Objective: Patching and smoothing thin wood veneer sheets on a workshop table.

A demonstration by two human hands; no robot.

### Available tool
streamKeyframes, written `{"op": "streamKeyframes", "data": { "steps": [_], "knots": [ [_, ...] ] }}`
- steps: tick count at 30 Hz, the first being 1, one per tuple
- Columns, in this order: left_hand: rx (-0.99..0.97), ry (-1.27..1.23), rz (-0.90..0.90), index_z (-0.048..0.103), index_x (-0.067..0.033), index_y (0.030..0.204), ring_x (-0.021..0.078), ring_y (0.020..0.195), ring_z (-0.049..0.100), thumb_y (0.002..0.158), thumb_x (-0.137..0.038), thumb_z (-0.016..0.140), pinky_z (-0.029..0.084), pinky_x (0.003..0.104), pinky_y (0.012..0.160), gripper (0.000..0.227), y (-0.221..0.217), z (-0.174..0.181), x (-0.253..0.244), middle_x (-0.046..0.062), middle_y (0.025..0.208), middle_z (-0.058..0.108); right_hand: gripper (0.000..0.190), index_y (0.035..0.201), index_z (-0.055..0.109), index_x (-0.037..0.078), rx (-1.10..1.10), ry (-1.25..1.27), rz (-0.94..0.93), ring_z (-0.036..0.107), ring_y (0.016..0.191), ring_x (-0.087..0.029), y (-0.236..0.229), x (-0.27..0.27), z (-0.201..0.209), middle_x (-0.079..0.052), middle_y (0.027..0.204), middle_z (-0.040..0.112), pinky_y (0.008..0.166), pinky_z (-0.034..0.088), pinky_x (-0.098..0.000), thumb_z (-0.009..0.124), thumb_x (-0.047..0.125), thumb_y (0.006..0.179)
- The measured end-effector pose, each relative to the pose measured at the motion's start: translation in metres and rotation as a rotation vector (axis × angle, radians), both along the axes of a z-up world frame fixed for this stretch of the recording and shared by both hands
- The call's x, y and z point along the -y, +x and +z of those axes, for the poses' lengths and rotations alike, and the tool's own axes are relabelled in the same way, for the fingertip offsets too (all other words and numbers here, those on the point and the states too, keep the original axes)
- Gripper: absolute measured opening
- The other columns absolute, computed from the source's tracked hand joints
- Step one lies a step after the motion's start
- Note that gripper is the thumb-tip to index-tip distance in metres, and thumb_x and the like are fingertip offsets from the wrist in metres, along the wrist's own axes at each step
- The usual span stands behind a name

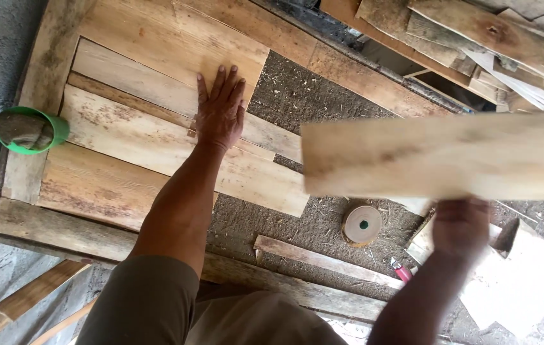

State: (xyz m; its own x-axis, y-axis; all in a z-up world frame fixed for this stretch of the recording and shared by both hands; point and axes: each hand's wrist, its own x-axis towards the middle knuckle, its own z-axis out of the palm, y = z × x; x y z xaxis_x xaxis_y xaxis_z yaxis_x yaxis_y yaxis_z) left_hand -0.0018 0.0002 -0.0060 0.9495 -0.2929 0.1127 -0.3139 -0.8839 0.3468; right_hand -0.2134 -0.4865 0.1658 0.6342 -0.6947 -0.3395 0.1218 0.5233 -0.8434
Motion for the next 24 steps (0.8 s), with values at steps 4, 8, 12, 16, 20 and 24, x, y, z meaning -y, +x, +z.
{"op": "streamKeyframes", "data": {
  "steps": [4,8,12,16,20,24],
  "knots": [
    [-0.010,0.019,-0.007,0.053,-0.0094,0.154,0.0263,0.161,0.016,0.110,-0.028,0.047,-0.001,0.059,0.128,0.049,0.000,0.002,0.000,0.007,0.174,0.028,0.012,0.102,0.060,0.004,-0.061,0.162,-0.089,0.067,0.079,-0.018,0.033,-0.057,-0.054,-0.011,0.090,0.069,0.076,0.062,-0.0326,0.050,0.002,0.108],
    [-0.012,0.029,-0.011,0.051,-0.0099,0.155,0.0262,0.162,0.015,0.111,-0.029,0.046,-0.001,0.059,0.128,0.049,0.001,0.001,0.000,0.008,0.174,0.026,0.006,0.100,0.053,0.000,-0.082,0.356,-0.131,0.065,0.076,-0.020,0.057,-0.064,-0.121,-0.014,0.090,0.066,0.075,0.062,-0.0346,0.051,-0.002,0.106],
    [-0.006,0.026,-0.011,0.050,-0.0107,0.156,0.0262,0.161,0.013,0.111,-0.030,0.044,-0.002,0.059,0.128,0.049,0.001,0.001,0.001,0.007,0.174,0.025,0.014,0.118,0.052,-0.008,-0.288,0.428,-0.293,0.067,0.085,-0.024,0.091,-0.108,-0.125,-0.020,0.102,0.065,0.082,0.065,-0.0377,0.048,0.000,0.107],
    [-0.015,0.017,-0.010,0.050,-0.0110,0.157,0.0259,0.161,0.013,0.112,-0.031,0.043,-0.002,0.059,0.128,0.049,0.000,0.000,0.000,0.007,0.174,0.025,0.016,0.119,0.054,-0.009,-0.282,0.425,-0.229,0.062,0.085,-0.022,0.096,-0.100,-0.172,-0.020,0.107,0.063,0.085,0.064,-0.0408,0.046,0.001,0.109],
    [0.003,0.018,-0.005,0.051,-0.0103,0.156,0.0257,0.161,0.014,0.112,-0.030,0.045,-0.001,0.059,0.128,0.049,0.000,0.002,0.000,0.007,0.173,0.026,0.022,0.121,0.053,-0.008,-0.292,0.440,-0.192,0.067,0.091,-0.026,0.105,-0.111,-0.182,-0.021,0.111,0.065,0.089,0.064,-0.0447,0.040,0.004,0.108],
    [0.013,0.006,-0.006,0.053,-0.0099,0.155,0.0254,0.162,0.015,0.111,-0.029,0.048,0.000,0.060,0.129,0.049,-0.001,0.004,-0.001,0.007,0.173,0.028,0.026,0.125,0.053,-0.009,-0.275,0.478,-0.195,0.067,0.093,-0.028,0.102,-0.110,-0.203,-0.022,0.114,0.065,0.091,0.064,-0.0459,0.039,0.004,0.109]
  ]
}}
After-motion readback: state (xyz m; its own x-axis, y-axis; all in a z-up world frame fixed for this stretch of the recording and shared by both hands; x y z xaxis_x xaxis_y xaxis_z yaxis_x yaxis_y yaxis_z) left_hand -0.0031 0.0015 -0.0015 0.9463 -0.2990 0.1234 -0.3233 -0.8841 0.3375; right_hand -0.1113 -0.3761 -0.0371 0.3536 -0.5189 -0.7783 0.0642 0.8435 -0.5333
